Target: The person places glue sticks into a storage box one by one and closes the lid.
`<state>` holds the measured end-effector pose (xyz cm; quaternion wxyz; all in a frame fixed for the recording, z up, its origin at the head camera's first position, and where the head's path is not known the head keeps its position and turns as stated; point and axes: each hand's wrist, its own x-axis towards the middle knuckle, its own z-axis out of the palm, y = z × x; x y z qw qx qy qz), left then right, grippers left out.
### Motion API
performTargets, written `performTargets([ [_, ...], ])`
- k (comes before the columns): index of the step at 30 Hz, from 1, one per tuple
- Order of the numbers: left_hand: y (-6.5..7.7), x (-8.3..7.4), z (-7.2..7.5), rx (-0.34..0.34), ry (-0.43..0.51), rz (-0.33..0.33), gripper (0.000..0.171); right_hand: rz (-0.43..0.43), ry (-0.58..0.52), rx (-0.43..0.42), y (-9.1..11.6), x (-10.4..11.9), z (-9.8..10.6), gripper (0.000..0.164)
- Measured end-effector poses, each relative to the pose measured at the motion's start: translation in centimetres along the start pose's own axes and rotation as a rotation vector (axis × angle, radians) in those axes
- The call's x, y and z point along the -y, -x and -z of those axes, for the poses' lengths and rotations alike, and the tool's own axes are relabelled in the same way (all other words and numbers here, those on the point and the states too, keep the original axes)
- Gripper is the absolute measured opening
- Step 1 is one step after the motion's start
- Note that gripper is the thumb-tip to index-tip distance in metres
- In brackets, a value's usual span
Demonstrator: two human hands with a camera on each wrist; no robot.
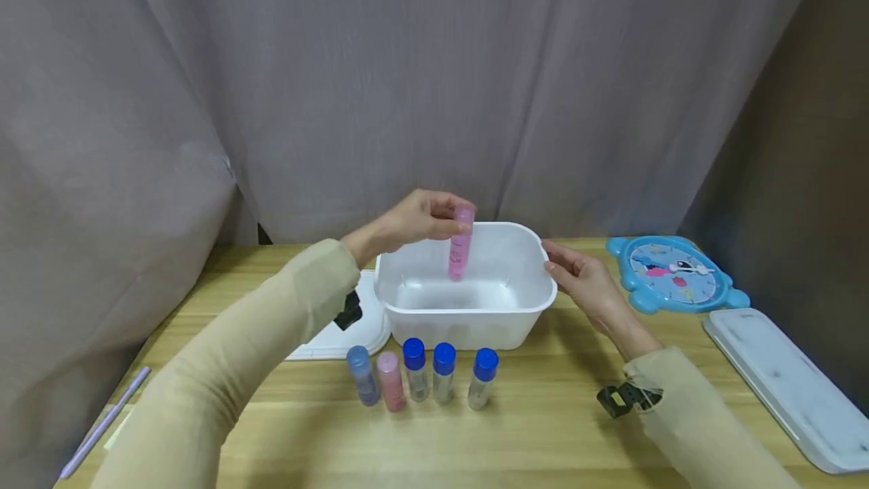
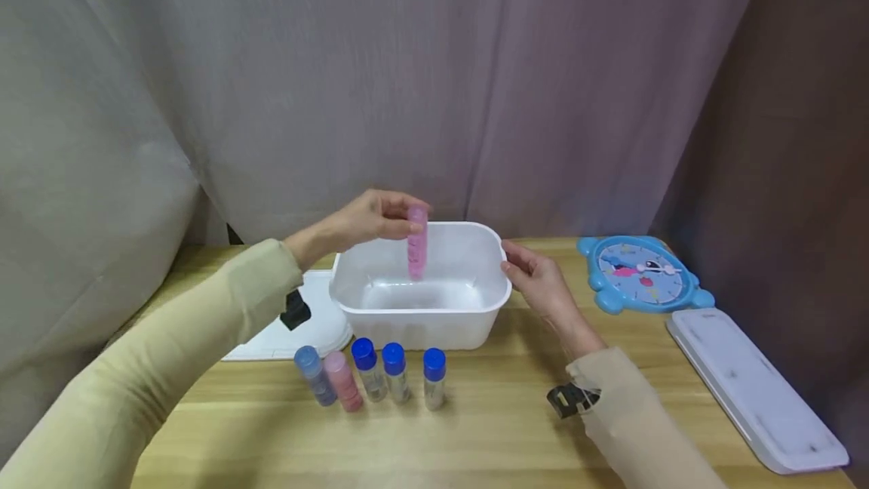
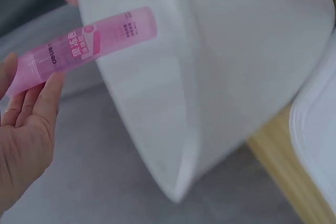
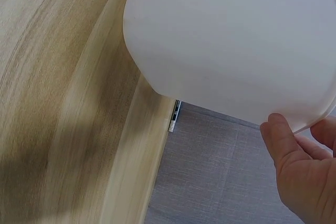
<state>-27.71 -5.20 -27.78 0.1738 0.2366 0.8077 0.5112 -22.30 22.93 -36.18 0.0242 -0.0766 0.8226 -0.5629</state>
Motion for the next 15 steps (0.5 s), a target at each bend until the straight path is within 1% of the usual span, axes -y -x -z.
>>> performTargets([
  [3,-1.7,0.5,-1.8,0.010,0.002,0.047,0.037,0.000,-0.002,-0.007,0.2,-0.1,-0.1,0.050],
  [7,-3.3,1.2,-3.6,0.012,-0.007,0.085,0.036,-0.007,-0.009,-0.012,0.5,-0.1,-0.1,0.050],
  [11,-4.1,1.8,-4.7,0.012,-0.013,0.096,0.033,-0.004,-0.009,-0.006,0.6,0.0,-0.2,0.051],
  [15,-4.4,2.3,-5.5,0.017,-0.015,0.116,0.031,0.011,-0.012,0.000,0.6,0.1,-0.2,0.051],
])
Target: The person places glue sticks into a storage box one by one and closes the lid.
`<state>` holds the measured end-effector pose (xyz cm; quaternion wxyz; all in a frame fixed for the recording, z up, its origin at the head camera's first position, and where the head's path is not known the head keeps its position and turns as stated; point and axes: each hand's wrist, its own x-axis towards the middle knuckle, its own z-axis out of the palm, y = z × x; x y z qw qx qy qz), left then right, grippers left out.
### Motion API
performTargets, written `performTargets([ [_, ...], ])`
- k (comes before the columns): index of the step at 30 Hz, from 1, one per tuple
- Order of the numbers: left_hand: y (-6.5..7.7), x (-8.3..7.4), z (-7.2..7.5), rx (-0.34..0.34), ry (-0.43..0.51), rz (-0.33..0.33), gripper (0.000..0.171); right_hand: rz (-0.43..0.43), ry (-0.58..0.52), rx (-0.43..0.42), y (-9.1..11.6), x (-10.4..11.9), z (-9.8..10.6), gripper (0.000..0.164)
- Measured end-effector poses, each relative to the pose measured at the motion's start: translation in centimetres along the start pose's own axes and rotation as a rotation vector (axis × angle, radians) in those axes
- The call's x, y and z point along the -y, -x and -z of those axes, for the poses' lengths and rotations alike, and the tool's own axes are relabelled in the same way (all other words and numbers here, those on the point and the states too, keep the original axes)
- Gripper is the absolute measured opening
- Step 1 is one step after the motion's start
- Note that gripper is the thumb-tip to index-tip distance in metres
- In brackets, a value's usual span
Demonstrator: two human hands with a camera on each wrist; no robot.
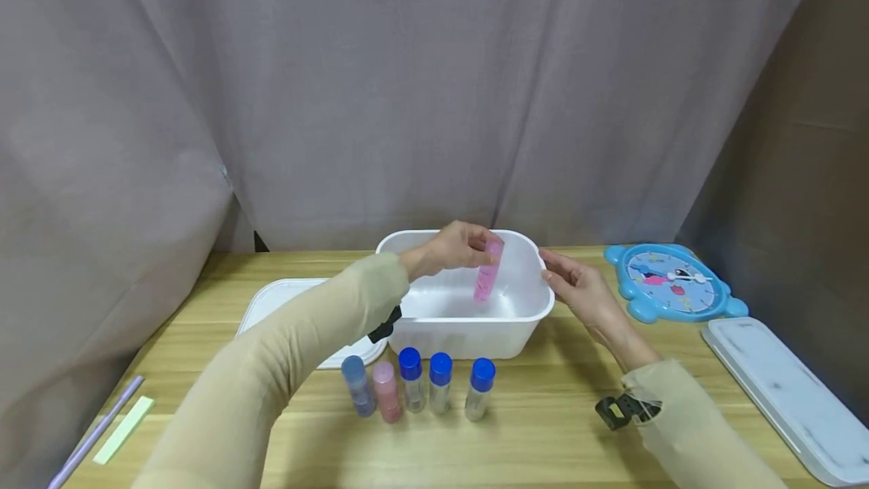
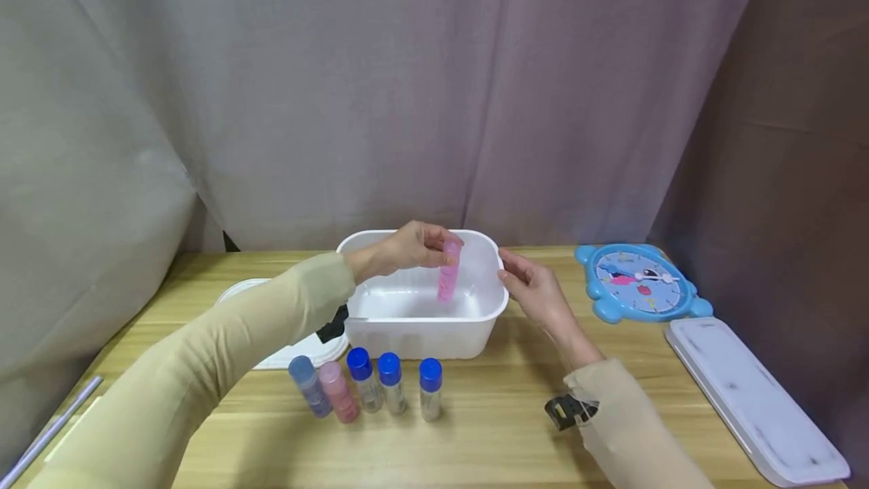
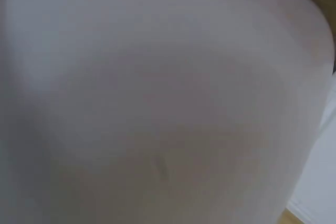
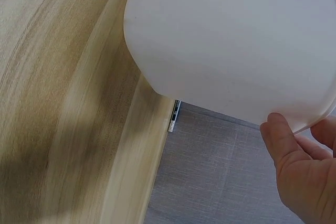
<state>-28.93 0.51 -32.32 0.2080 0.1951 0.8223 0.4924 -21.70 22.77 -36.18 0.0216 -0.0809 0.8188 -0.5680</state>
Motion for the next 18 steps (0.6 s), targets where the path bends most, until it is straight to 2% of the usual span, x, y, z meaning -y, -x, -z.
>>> performTargets([
  [4,-0.1,0.4,-0.5,0.002,-0.028,-0.005,0.030,0.005,0.005,-0.008,-0.1,0.2,0.1,0.051],
  [14,0.0,1.9,-1.7,-0.077,-0.065,-0.035,0.032,0.012,-0.007,-0.008,0.1,0.2,-0.2,0.050],
  [18,-0.1,2.1,-1.9,-0.080,-0.063,-0.046,0.033,0.022,-0.023,-0.004,0.1,0.3,-0.4,0.050],
])
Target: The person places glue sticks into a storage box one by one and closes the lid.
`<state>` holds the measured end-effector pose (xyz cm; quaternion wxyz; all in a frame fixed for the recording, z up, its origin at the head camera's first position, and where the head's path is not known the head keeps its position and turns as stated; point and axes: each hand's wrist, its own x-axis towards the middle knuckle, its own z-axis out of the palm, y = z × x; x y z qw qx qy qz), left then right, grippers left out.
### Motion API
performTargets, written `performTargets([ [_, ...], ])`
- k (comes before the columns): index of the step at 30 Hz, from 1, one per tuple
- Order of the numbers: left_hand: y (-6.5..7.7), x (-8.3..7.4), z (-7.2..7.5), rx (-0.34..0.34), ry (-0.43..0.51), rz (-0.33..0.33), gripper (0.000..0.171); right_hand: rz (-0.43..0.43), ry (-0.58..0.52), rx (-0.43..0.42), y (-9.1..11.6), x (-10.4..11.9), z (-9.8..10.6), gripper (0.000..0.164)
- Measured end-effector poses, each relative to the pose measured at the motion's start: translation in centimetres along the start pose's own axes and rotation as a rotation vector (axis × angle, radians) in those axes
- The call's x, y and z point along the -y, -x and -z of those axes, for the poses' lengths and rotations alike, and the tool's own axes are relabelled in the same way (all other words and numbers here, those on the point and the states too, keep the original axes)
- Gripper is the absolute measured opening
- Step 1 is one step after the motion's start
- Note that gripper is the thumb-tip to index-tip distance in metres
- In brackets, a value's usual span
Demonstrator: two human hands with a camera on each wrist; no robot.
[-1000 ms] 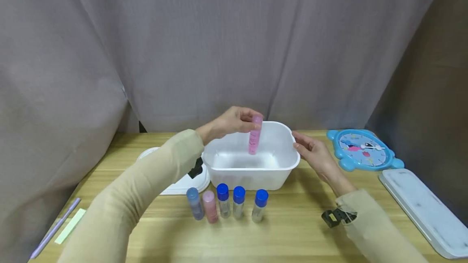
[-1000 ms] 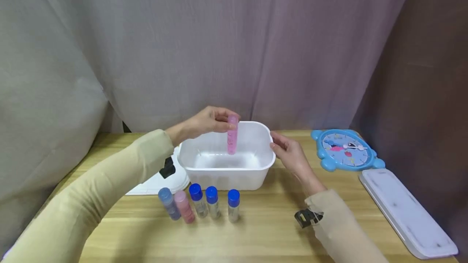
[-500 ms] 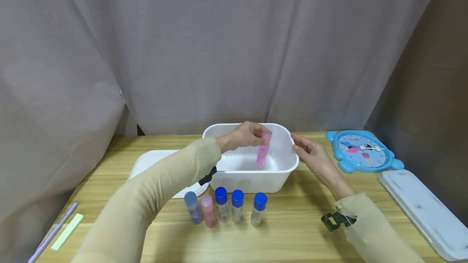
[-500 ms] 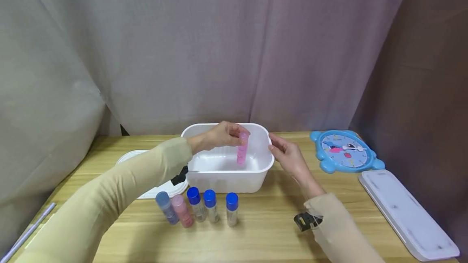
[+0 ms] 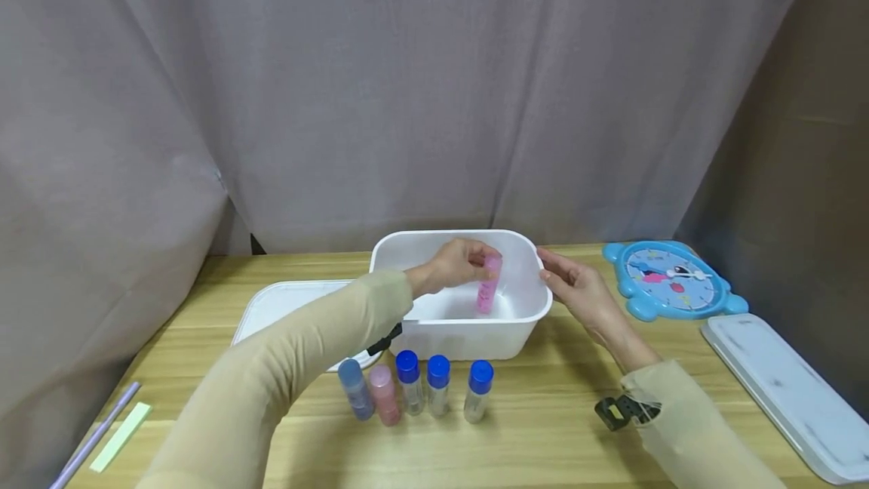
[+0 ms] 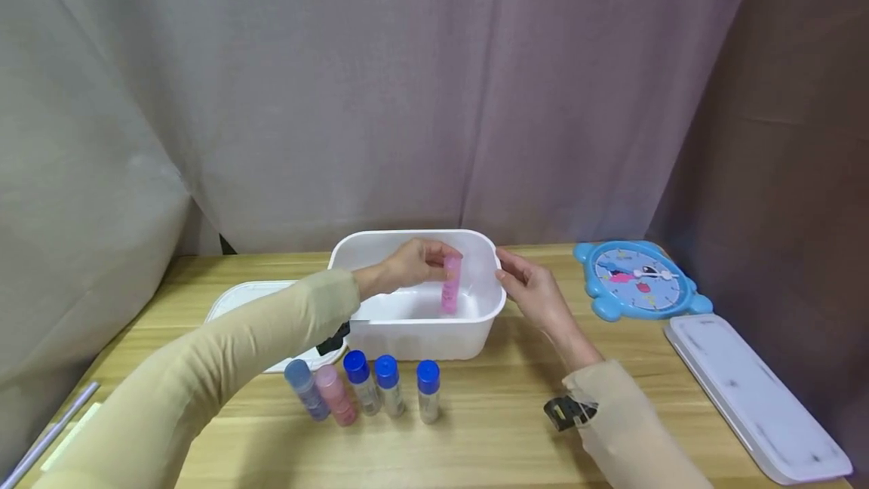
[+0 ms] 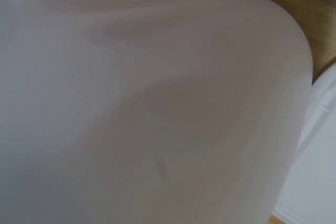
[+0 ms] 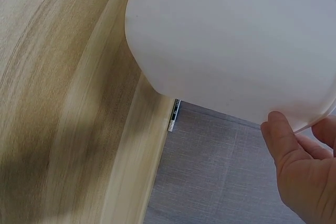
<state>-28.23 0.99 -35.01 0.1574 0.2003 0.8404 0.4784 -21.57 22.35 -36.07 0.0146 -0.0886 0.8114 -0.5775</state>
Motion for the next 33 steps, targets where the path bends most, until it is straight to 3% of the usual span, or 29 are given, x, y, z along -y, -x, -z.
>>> performTargets([
  [6,0.0,-0.3,0.6,0.056,-0.034,0.013,0.051,-0.002,0.005,-0.003,-0.2,0.1,-0.1,0.050],
  [11,1.1,-1.1,2.1,0.109,-0.005,0.021,0.063,-0.010,0.015,-0.004,-0.2,0.2,-0.2,0.050],
  [15,3.7,-1.8,4.6,0.148,0.040,-0.024,0.056,-0.013,0.018,0.001,-0.2,0.2,-0.3,0.050],
  [19,7.9,-2.0,7.9,0.222,0.140,-0.104,0.041,-0.009,0.026,0.001,-0.2,0.3,-0.4,0.051],
  [22,11.5,-0.9,10.0,0.292,0.195,-0.135,0.035,-0.004,0.027,0.000,-0.2,0.5,-0.3,0.051],
  [25,14.6,1.3,11.3,0.342,0.209,-0.143,0.036,-0.004,0.033,-0.001,-0.1,0.6,-0.2,0.051],
  [29,17.4,4.7,11.5,0.370,0.234,-0.171,0.033,-0.014,0.032,-0.010,0.0,0.4,0.0,0.051],
  [33,18.9,7.3,10.7,0.397,0.300,-0.216,0.032,-0.025,0.030,-0.021,0.1,0.2,0.1,0.050],
])
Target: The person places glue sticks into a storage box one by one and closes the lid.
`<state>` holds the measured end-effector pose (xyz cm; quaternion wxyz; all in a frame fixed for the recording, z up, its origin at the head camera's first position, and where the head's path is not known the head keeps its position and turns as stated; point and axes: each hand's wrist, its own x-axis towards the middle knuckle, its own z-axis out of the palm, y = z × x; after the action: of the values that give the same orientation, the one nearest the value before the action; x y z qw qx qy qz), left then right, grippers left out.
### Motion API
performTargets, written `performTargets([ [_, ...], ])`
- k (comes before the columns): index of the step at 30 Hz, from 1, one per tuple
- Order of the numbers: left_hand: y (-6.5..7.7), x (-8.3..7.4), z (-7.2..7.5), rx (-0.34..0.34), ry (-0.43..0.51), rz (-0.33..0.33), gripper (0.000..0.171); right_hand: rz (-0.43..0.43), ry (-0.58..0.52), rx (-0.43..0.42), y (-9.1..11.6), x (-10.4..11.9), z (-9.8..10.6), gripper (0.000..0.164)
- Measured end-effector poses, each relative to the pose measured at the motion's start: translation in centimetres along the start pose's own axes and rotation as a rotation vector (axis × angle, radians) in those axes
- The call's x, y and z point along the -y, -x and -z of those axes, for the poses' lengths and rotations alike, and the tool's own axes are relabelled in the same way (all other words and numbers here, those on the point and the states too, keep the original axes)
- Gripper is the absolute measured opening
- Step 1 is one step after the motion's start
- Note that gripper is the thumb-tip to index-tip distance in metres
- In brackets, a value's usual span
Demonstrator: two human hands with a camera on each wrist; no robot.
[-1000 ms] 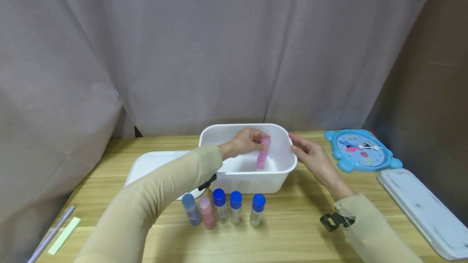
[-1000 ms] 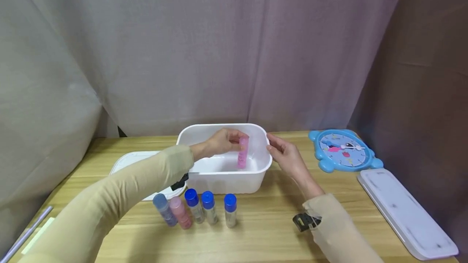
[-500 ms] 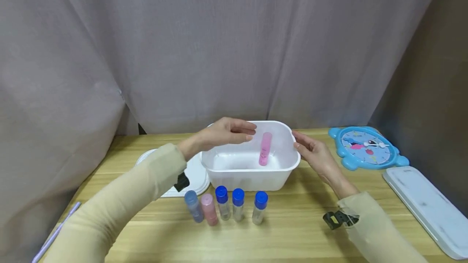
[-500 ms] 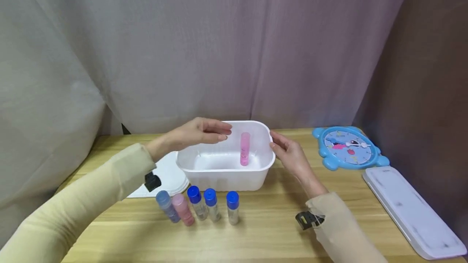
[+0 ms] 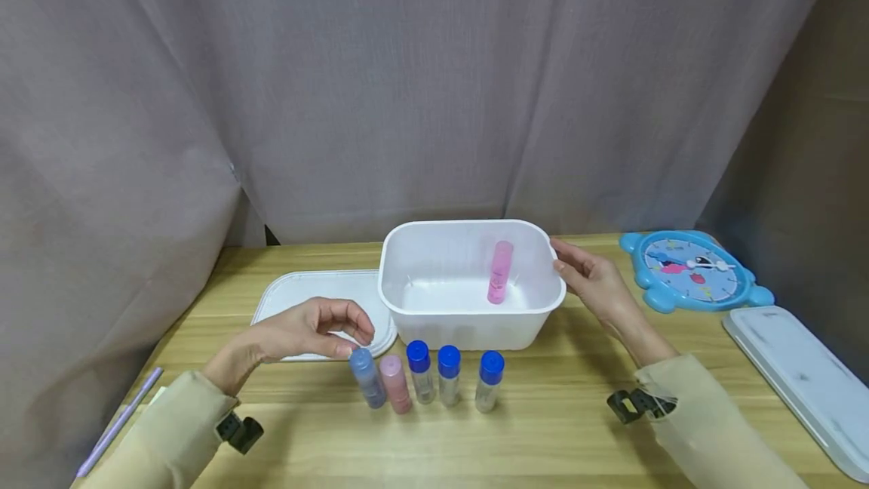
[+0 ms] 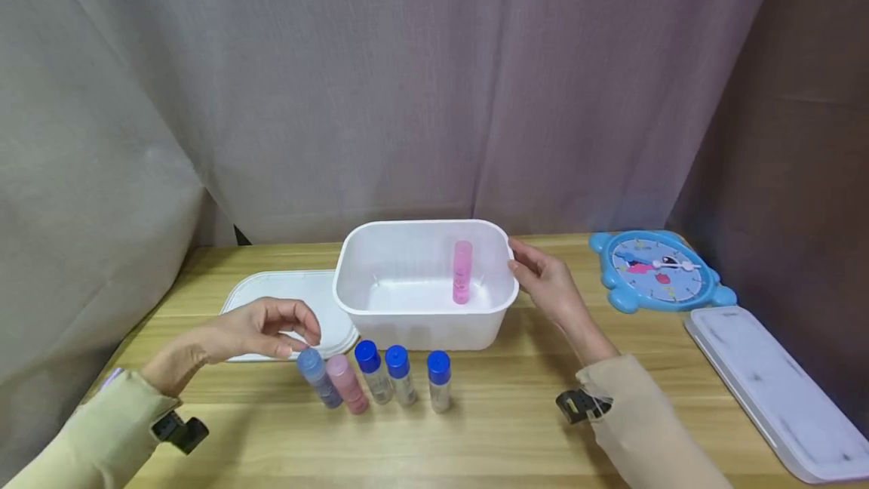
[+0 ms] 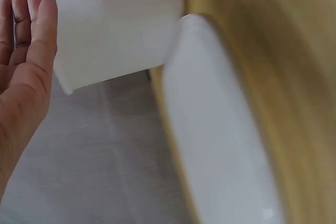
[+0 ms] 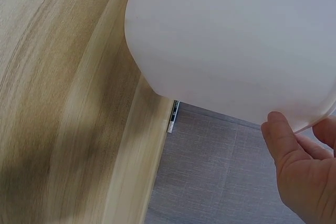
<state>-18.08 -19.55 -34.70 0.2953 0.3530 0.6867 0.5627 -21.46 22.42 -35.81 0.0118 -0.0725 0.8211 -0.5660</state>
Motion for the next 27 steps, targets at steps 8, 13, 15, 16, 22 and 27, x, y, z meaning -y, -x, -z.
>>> performTargets([
  [8,0.5,2.2,-1.3,0.005,0.059,0.001,0.037,-0.008,0.016,-0.009,0.1,0.2,0.1,0.051],
  [13,0.4,2.9,-1.5,-0.040,-0.016,0.016,0.031,-0.005,0.011,-0.003,0.1,0.1,0.0,0.050],
  [15,0.4,2.8,-1.2,-0.044,-0.012,-0.002,0.030,-0.005,0.014,-0.003,0.1,0.2,0.0,0.050],
  [16,0.5,2.6,-1.0,-0.052,-0.012,-0.012,0.029,-0.004,0.014,-0.002,0.1,0.2,0.0,0.050],
  [22,0.3,-1.6,1.3,-0.176,-0.037,-0.070,0.021,0.002,0.016,-0.001,0.2,0.1,-0.1,0.051],
  [27,-2.0,-7.2,2.5,-0.357,-0.096,-0.056,0.024,-0.001,0.013,-0.003,0.2,0.1,-0.1,0.051],
])
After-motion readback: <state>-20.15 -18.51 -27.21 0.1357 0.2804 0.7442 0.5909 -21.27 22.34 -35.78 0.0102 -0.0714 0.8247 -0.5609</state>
